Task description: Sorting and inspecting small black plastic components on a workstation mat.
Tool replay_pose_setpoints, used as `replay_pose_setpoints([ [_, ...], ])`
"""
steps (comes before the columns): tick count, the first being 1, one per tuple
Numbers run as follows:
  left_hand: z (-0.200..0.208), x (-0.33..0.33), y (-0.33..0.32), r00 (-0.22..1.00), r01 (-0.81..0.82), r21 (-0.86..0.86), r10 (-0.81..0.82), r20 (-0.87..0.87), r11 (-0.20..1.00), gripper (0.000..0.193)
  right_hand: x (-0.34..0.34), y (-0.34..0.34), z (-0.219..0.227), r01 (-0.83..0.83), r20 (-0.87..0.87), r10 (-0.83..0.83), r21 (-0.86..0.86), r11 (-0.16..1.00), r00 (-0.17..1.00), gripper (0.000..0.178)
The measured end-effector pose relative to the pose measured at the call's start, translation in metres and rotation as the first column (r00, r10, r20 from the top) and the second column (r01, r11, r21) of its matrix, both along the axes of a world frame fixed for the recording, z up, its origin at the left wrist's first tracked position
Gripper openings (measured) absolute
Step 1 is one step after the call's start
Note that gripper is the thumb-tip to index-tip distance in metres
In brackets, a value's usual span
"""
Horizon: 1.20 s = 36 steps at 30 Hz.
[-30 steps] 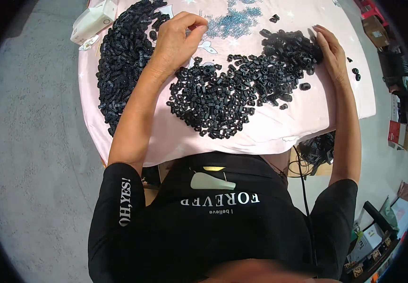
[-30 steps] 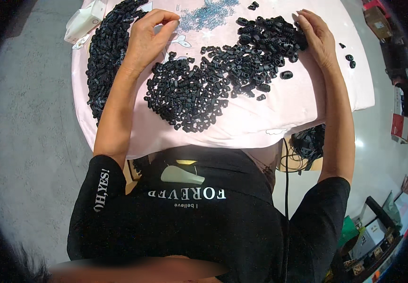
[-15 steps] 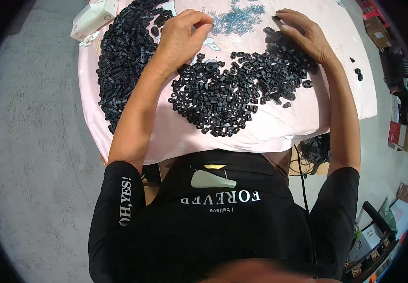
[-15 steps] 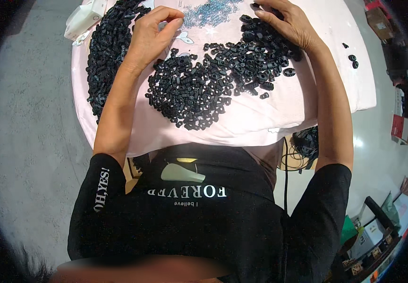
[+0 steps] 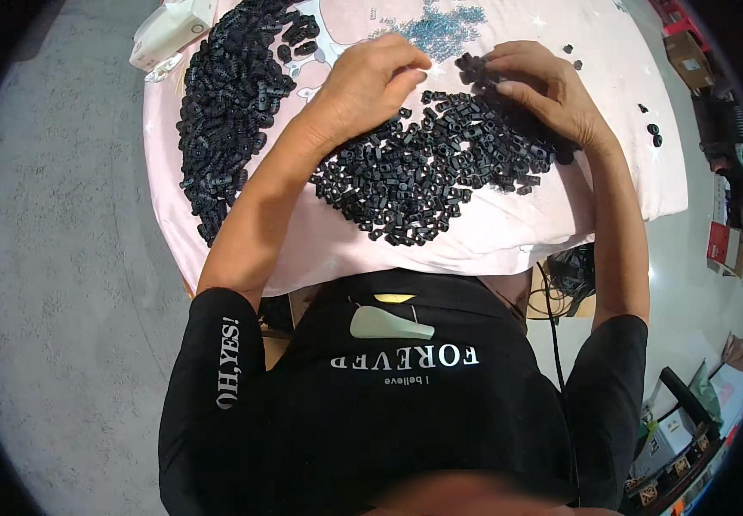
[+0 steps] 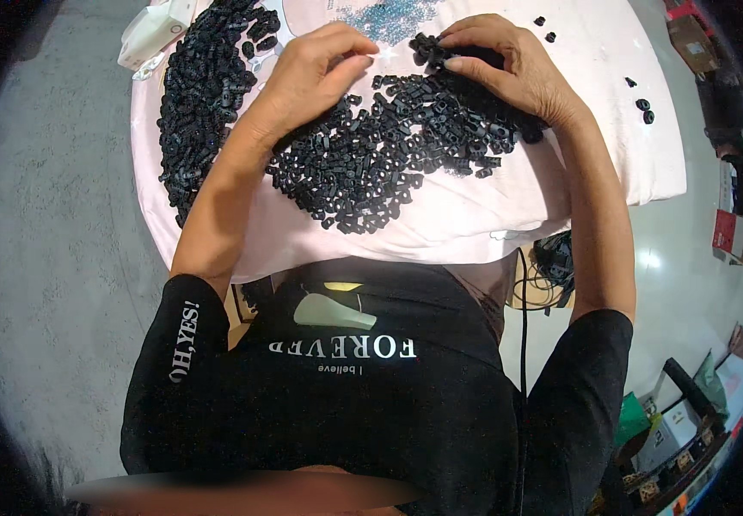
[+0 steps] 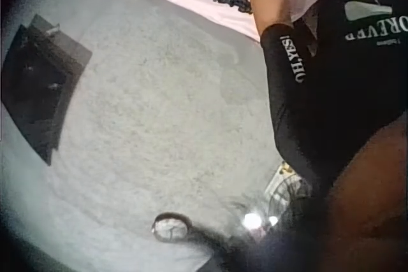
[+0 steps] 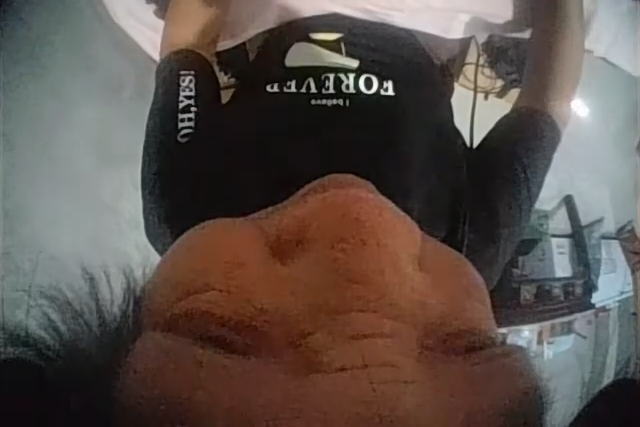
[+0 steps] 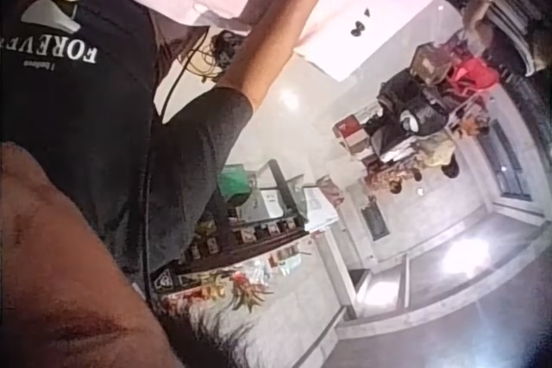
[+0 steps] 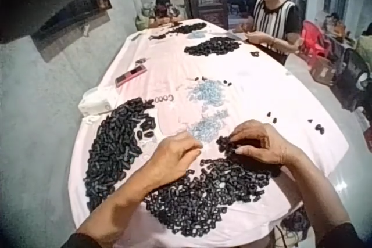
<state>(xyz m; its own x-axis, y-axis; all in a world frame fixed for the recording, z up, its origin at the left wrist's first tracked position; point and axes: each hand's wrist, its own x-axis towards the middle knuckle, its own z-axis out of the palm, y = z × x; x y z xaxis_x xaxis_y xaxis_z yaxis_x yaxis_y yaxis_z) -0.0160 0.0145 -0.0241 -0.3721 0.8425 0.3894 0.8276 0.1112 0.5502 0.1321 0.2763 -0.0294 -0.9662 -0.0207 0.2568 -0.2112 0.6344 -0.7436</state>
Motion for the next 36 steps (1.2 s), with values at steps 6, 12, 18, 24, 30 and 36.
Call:
replay_pose_setpoints([
  [6, -0.002, 0.004, 0.001, 0.996, 0.060, -0.008, -0.060, -0.061, 0.998, 0.016, -0.001, -0.009, 0.002, -0.038, 0.014, 0.040, -0.145, 0.989, 0.999, 0.026],
  [12, -0.004, 0.005, -0.002, 0.994, 0.054, -0.008, -0.055, -0.099, 0.998, 0.015, -0.025, 0.012, 0.004, 0.283, -0.159, -0.251, 0.227, 0.932, 0.955, 0.027],
  [18, -0.005, 0.010, 0.006, 0.997, 0.045, -0.031, -0.047, -0.066, 0.999, 0.020, -0.014, 0.067, -0.023, 0.661, 0.062, -0.661, 0.024, 0.750, 0.748, 0.032],
  [24, -0.015, 0.027, 0.012, 0.982, 0.072, 0.006, -0.070, -0.174, 0.997, 0.037, -0.020, 0.033, -0.025, 0.385, 0.162, -0.349, -0.383, 0.840, 0.923, 0.035],
  [30, -0.014, 0.029, 0.017, 0.983, 0.097, -0.006, -0.097, -0.158, 0.995, 0.037, -0.020, 0.012, -0.005, 0.022, 0.141, 0.006, -0.193, 0.981, 0.990, 0.024],
  [36, 0.001, 0.019, 0.014, 0.981, 0.193, -0.007, -0.193, -0.011, 0.981, 0.023, -0.019, 0.000, 0.008, -0.061, 0.217, 0.086, -0.118, 0.991, 0.972, 0.023],
])
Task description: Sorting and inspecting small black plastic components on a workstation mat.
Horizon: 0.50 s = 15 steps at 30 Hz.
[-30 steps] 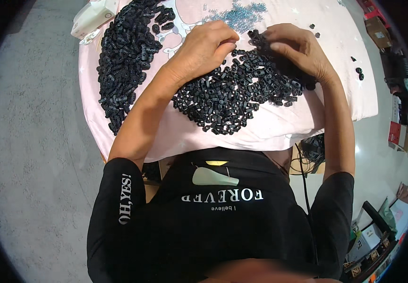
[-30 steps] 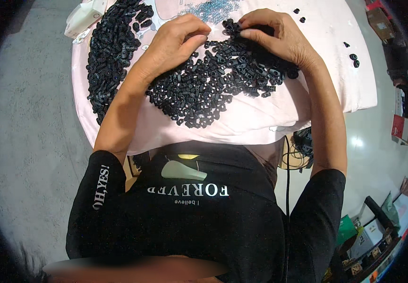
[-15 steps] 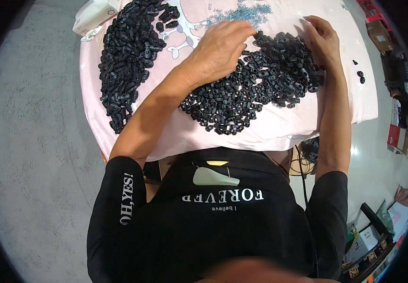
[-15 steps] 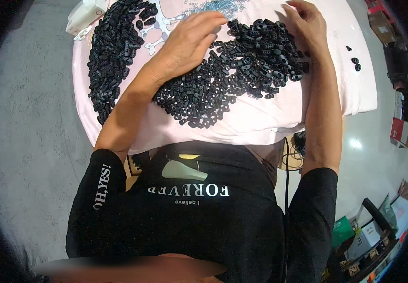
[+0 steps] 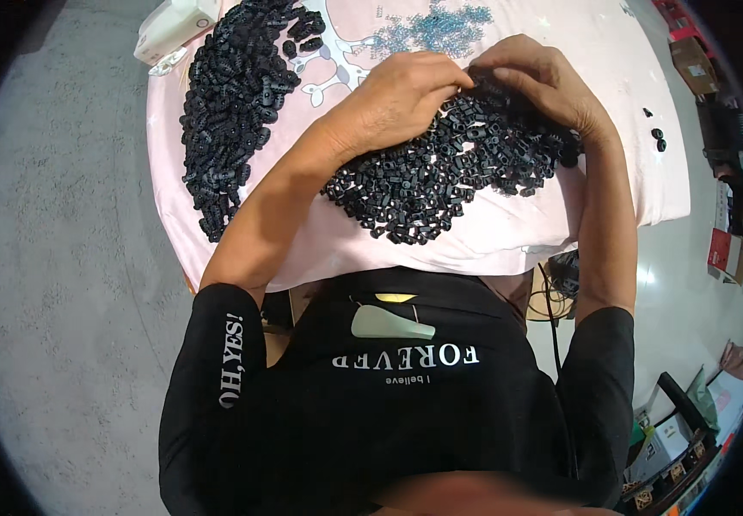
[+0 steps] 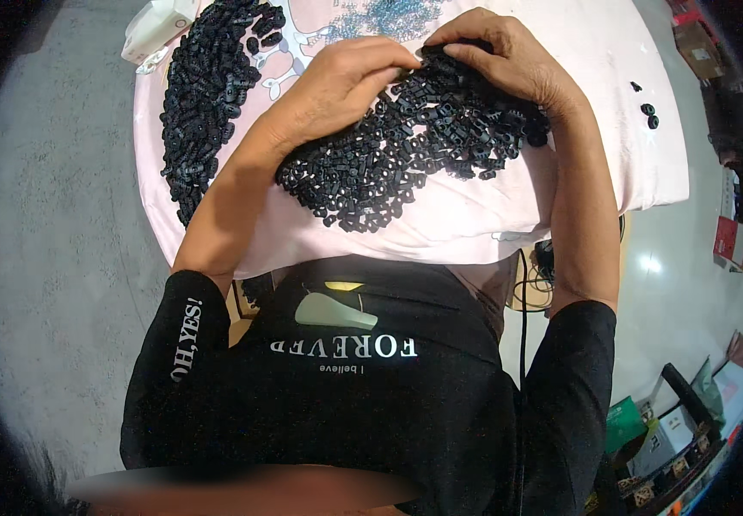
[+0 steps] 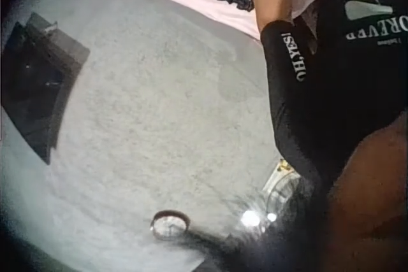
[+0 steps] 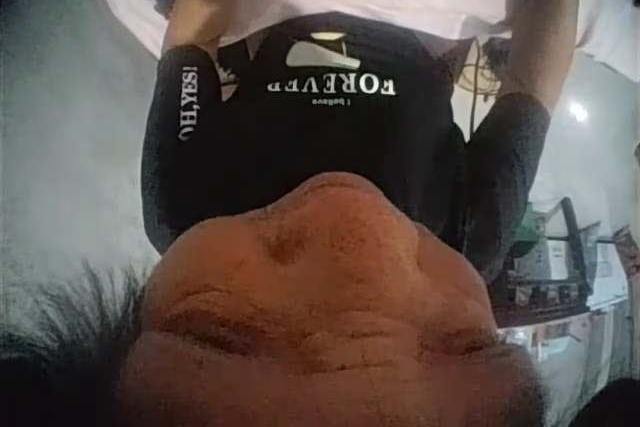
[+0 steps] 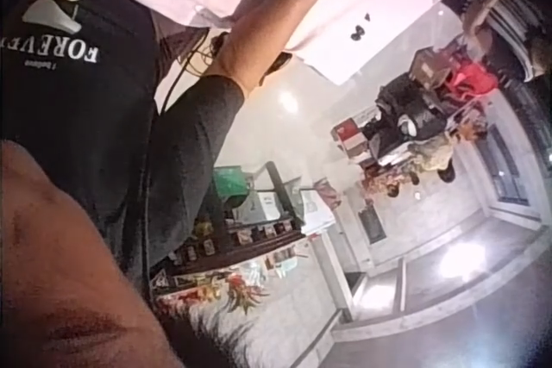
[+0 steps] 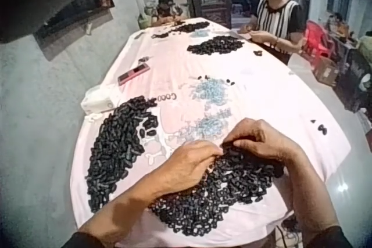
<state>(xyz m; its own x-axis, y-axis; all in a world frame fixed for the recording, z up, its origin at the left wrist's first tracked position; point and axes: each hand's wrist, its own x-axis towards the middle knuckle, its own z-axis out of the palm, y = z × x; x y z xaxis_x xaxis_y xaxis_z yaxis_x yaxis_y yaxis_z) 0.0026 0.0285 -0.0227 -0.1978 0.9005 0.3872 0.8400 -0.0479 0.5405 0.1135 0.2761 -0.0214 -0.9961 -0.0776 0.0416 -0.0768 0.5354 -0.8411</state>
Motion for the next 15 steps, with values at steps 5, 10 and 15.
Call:
replay_pose_setpoints([
  [5, -0.002, -0.010, -0.007, 0.962, -0.153, -0.081, 0.168, 0.217, 0.985, 0.025, -0.003, -0.012, 0.003, -0.070, -0.169, 0.101, 0.182, 0.981, 0.980, 0.022],
  [10, -0.009, -0.014, -0.004, 0.983, -0.120, -0.059, 0.127, 0.133, 0.991, 0.028, -0.010, -0.018, 0.007, -0.082, -0.084, 0.086, 0.048, 0.996, 0.993, 0.023],
  [15, -0.019, -0.016, 0.000, 0.982, -0.128, 0.038, 0.121, 0.143, 0.991, 0.027, -0.021, -0.019, 0.010, -0.108, -0.048, 0.112, 0.078, 0.991, 0.993, 0.025],
])
